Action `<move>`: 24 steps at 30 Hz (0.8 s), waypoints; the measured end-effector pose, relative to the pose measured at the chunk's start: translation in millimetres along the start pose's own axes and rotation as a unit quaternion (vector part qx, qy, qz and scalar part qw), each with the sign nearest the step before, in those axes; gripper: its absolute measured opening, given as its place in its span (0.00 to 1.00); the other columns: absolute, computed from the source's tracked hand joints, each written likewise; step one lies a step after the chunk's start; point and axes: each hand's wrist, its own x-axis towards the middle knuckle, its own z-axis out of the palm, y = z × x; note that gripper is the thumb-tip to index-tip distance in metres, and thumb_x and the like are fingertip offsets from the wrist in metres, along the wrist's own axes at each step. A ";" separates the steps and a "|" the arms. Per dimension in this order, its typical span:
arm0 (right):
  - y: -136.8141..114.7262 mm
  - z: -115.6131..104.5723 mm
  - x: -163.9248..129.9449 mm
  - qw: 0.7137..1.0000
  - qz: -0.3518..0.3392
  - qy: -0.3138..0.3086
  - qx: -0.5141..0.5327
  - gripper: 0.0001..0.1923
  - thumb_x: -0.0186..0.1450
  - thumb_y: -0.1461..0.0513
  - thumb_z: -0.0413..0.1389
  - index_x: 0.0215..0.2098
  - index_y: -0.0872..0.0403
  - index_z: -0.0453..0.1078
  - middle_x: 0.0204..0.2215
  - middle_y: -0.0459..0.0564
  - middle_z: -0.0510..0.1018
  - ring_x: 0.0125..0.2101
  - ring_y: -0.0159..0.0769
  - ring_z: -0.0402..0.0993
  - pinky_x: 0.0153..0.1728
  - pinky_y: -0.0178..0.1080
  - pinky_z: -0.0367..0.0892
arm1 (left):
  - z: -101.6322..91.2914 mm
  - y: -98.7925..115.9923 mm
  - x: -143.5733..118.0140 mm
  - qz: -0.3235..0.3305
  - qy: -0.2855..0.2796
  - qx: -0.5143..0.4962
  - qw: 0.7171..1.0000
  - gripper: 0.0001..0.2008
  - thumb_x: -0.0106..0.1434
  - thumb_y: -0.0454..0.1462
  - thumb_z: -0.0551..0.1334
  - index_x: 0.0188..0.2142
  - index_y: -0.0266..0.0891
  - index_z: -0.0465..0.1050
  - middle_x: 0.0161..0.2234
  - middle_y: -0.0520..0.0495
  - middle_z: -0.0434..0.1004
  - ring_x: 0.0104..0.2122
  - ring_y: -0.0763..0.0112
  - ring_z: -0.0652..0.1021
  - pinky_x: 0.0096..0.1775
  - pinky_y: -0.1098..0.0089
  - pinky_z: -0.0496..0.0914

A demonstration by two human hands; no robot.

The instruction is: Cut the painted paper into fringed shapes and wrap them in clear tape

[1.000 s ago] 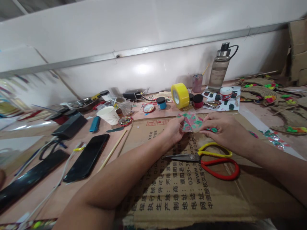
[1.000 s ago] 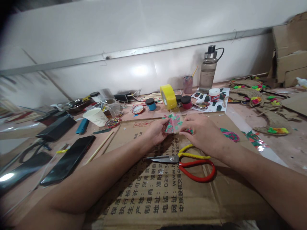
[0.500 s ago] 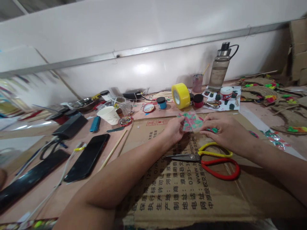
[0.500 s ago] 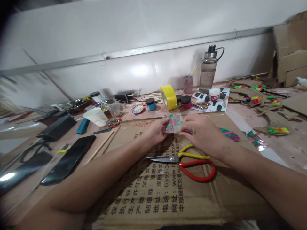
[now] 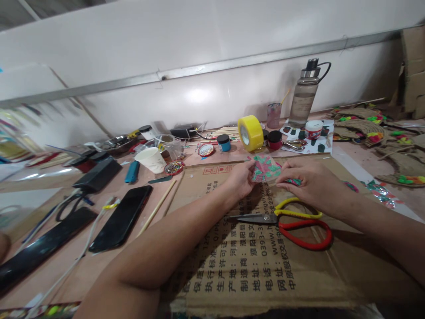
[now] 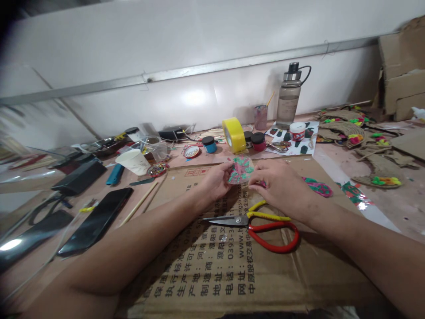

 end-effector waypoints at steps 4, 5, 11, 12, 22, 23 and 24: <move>-0.6 1.1 -1.3 1.000 0.013 -0.012 0.001 0.10 0.66 0.67 0.59 0.30 0.50 0.80 0.32 0.50 0.81 0.32 0.38 0.77 0.36 0.39 0.69 | -1.7 2.2 -2.4 -0.007 -0.030 0.028 0.999 0.07 0.68 0.32 0.61 0.35 0.34 0.77 0.29 0.44 0.81 0.25 0.69 0.79 0.32 0.71 0.76; -0.5 1.4 -1.5 1.000 0.011 -0.016 -0.002 0.10 0.66 0.66 0.59 0.30 0.50 0.80 0.32 0.50 0.81 0.33 0.39 0.77 0.36 0.40 0.69 | -1.9 2.4 -2.8 -0.002 -0.039 0.031 0.999 0.06 0.68 0.33 0.62 0.35 0.33 0.78 0.30 0.43 0.82 0.26 0.69 0.80 0.33 0.70 0.76; 0.4 3.0 -3.1 0.999 -0.028 -0.026 -0.029 0.10 0.67 0.68 0.57 0.31 0.51 0.79 0.34 0.52 0.82 0.36 0.43 0.77 0.37 0.43 0.69 | -3.2 -1.2 1.1 0.039 -0.074 0.046 0.995 0.05 0.62 0.26 0.64 0.35 0.32 0.79 0.34 0.41 0.84 0.31 0.68 0.82 0.41 0.68 0.77; -0.2 3.3 -3.5 0.998 -0.032 -0.026 -0.039 0.11 0.67 0.68 0.57 0.31 0.51 0.79 0.34 0.53 0.82 0.36 0.43 0.77 0.38 0.43 0.69 | -3.7 -2.1 2.4 0.043 -0.073 0.046 0.995 0.05 0.61 0.25 0.65 0.35 0.32 0.78 0.34 0.41 0.84 0.31 0.68 0.82 0.42 0.68 0.77; -11.8 9.2 -11.1 0.982 -0.052 -0.058 -0.173 0.10 0.64 0.71 0.56 0.35 0.53 0.77 0.35 0.55 0.79 0.36 0.47 0.75 0.39 0.47 0.67 | -5.6 -3.0 -0.1 0.047 -0.088 0.055 0.993 0.06 0.58 0.24 0.68 0.32 0.34 0.75 0.29 0.45 0.82 0.25 0.70 0.79 0.35 0.70 0.76; -12.5 10.6 -12.6 0.981 -0.053 -0.065 -0.176 0.09 0.64 0.70 0.57 0.35 0.52 0.77 0.35 0.54 0.80 0.37 0.47 0.75 0.40 0.48 0.67 | -5.0 -1.6 -1.0 0.045 -0.081 0.055 0.994 0.07 0.58 0.24 0.67 0.31 0.34 0.75 0.27 0.46 0.81 0.24 0.72 0.78 0.34 0.71 0.75; -13.1 12.1 -14.2 0.981 -0.053 -0.073 -0.174 0.07 0.64 0.69 0.58 0.34 0.52 0.77 0.35 0.53 0.80 0.37 0.47 0.75 0.41 0.48 0.67 | -4.2 -0.1 -1.7 0.044 -0.074 0.051 0.995 0.07 0.59 0.23 0.66 0.30 0.34 0.75 0.27 0.47 0.80 0.23 0.72 0.78 0.33 0.72 0.75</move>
